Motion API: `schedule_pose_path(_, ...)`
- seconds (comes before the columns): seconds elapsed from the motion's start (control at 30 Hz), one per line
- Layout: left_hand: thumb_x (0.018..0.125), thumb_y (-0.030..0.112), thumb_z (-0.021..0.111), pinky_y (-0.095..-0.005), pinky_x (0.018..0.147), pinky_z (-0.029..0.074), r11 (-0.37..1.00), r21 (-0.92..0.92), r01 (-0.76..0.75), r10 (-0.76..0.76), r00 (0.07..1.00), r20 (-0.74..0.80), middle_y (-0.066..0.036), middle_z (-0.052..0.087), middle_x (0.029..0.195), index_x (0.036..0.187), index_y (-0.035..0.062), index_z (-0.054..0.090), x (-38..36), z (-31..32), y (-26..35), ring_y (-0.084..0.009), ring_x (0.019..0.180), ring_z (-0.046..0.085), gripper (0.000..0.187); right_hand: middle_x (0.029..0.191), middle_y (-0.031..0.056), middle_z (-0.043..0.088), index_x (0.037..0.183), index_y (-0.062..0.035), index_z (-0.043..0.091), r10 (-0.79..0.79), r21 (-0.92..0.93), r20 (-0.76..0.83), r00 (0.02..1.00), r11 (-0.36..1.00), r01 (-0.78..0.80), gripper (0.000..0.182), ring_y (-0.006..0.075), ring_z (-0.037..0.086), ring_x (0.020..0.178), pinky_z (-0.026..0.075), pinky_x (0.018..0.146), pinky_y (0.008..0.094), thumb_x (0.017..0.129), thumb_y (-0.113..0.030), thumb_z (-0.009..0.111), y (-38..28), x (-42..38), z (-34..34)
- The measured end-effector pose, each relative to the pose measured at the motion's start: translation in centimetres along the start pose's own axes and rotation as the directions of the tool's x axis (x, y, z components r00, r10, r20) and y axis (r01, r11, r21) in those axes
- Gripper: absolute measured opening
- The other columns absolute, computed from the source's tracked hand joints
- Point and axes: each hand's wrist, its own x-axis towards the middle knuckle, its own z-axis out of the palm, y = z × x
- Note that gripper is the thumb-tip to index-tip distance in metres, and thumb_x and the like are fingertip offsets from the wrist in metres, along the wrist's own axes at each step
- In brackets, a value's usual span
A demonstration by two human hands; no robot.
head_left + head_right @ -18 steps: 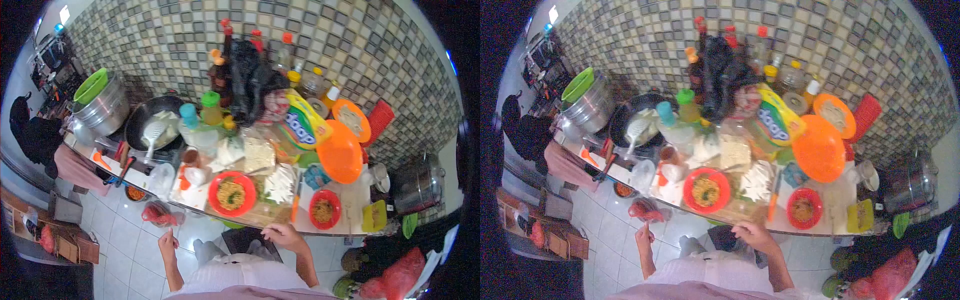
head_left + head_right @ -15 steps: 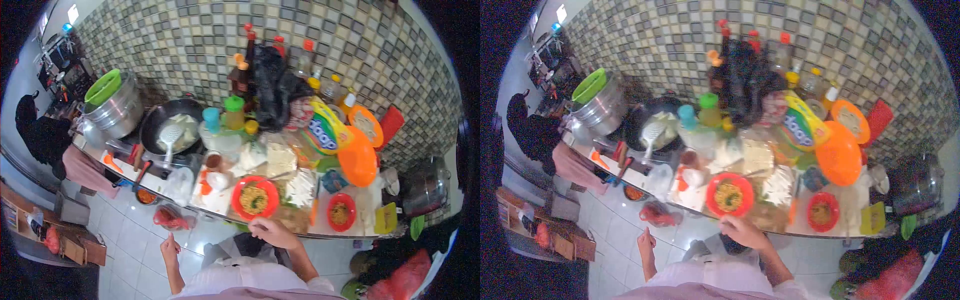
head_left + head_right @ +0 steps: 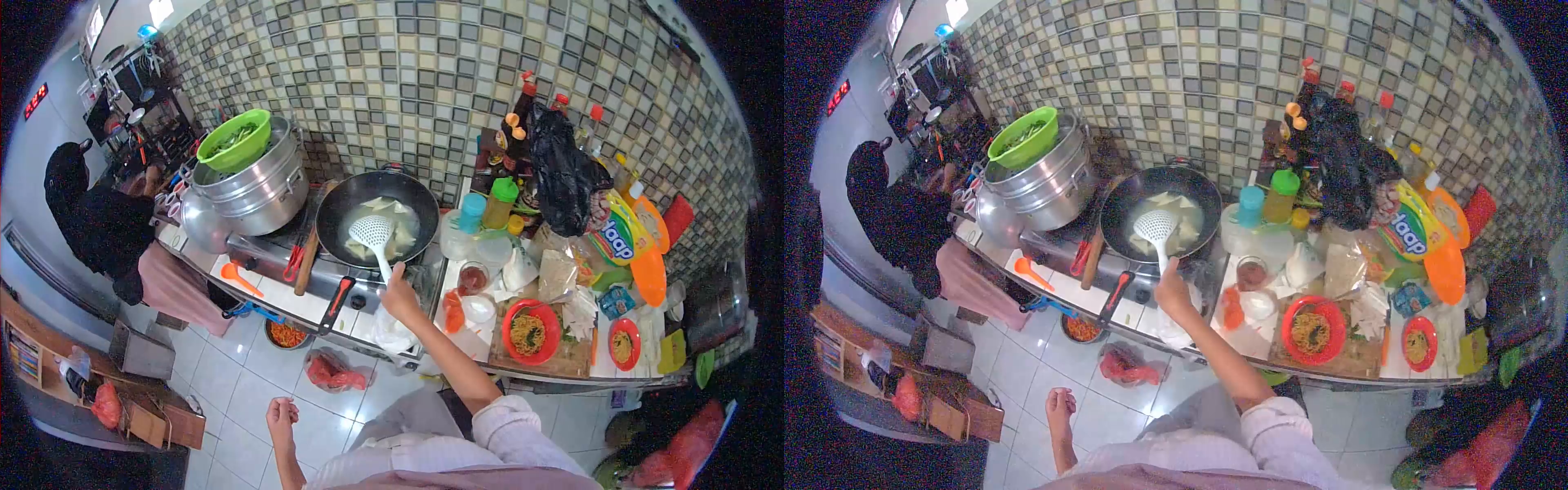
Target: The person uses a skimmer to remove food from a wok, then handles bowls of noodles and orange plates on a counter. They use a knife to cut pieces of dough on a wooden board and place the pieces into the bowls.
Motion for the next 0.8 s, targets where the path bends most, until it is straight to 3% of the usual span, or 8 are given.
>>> schedule_pose_path(0.1,0.087,0.025,0.046,-0.0168,0.045,0.032,0.999,-0.042,0.029,-0.028,0.999,0.02,-0.001,0.048,0.059,0.079,0.0049,0.052,-0.3,0.6,-0.6,-0.0044,0.049,0.04,0.022,0.091,0.0278,0.052,0.115,0.004,0.023,0.062,-0.133,0.01,0.998,0.989,-0.06,0.053,0.0412,0.054,0.081,0.043,0.067,0.0476,0.075,-0.016,0.051,-0.9,1.3,0.4)
schedule_pose_path(0.17,0.086,0.025,0.047,-0.0169,0.046,0.032,0.998,-0.068,0.019,-0.015,0.999,0.053,-0.001,0.048,0.06,0.079,0.005,0.051,-0.6,1.0,-1.0,-0.0047,0.05,0.04,0.022,0.087,0.0198,0.057,0.115,-0.0015,0.034,-0.086,-0.405,-0.226,0.97,0.914,-0.014,0.042,0.0333,0.058,0.078,0.046,0.062,0.0453,0.075,-0.01,0.047,-2.2,2.0,-0.4)
schedule_pose_path(0.27,0.087,0.023,0.046,-0.018,0.046,0.033,0.997,-0.068,0.025,-0.019,0.995,0.094,-0.001,0.049,0.061,0.08,0.005,0.052,-1.4,1.9,-0.7,-0.0055,0.051,0.041,0.02,0.087,0.0129,0.059,0.106,-0.0064,0.048,-0.164,-0.599,-0.181,0.97,0.801,0.023,0.031,0.0269,0.06,0.076,0.047,0.061,0.0426,0.075,-0.01,0.046,-1.7,5.4,-0.5)
schedule_pose_path(0.3,0.087,0.023,0.046,-0.018,0.046,0.033,0.997,-0.067,0.026,-0.021,0.996,0.086,-0.001,0.049,0.061,0.08,0.005,0.052,-1.6,1.9,-0.8,-0.0055,0.051,0.041,0.02,0.087,0.0129,0.059,0.106,-0.0064,0.048,-0.166,-0.597,-0.174,0.971,0.802,0.03,0.031,0.0269,0.06,0.076,0.047,0.061,0.0426,0.075,-0.01,0.046,-1.8,6.1,-1.1)
schedule_pose_path(0.37,0.086,0.021,0.046,-0.0181,0.047,0.033,0.994,-0.087,0.071,-0.063,0.993,0.097,-0.001,0.049,0.061,0.08,0.0047,0.052,-1.9,1.6,-0.9,-0.0058,0.051,0.041,0.018,0.085,0.012,0.059,0.092,-0.0065,0.057,-0.141,-0.673,0.119,0.983,0.717,0.184,0.021,0.0262,0.06,0.076,0.047,0.061,0.0415,0.076,-0.011,0.044,-2.0,7.3,-3.1)
schedule_pose_path(0.43,0.086,0.019,0.046,-0.0181,0.047,0.033,0.995,-0.071,0.069,-0.065,0.996,0.067,-0.001,0.049,0.061,0.08,0.0046,0.052,-2.0,0.7,-1.1,-0.0058,0.051,0.041,0.017,0.08,0.0122,0.06,0.084,-0.0053,0.059,-0.146,-0.732,0.143,0.979,0.65,0.204,0.017,0.0276,0.06,0.075,0.047,0.058,0.0415,0.075,-0.011,0.045,-3.5,7.5,-6.1)
schedule_pose_path(0.57,0.086,0.016,0.045,-0.0181,0.047,0.033,0.996,-0.049,0.071,-0.071,0.997,0.012,-0.001,0.049,0.061,0.08,0.0043,0.051,-1.8,-0.8,-1.1,-0.0057,0.051,0.041,0.015,0.07,0.0123,0.058,0.079,-0.0088,0.058,-0.403,-0.734,0.067,0.913,0.6,0.319,0.013,0.0305,0.059,0.071,0.046,0.054,0.0413,0.073,-0.01,0.046,-1.7,8.5,-10.7)
schedule_pose_path(0.8,0.086,0.018,0.044,-0.0182,0.047,0.033,0.999,-0.047,0.012,-0.012,1.0,-0.001,-0.001,0.048,0.06,0.08,0.0031,0.051,1.2,-0.4,-0.2,-0.006,0.051,0.04,0.018,0.072,0.0119,0.058,0.076,-0.0106,0.058,-0.342,-0.788,0.108,0.934,0.543,0.29,0.012,0.0307,0.059,0.071,0.045,0.056,0.0427,0.071,-0.008,0.047,-1.6,7.2,-15.5)
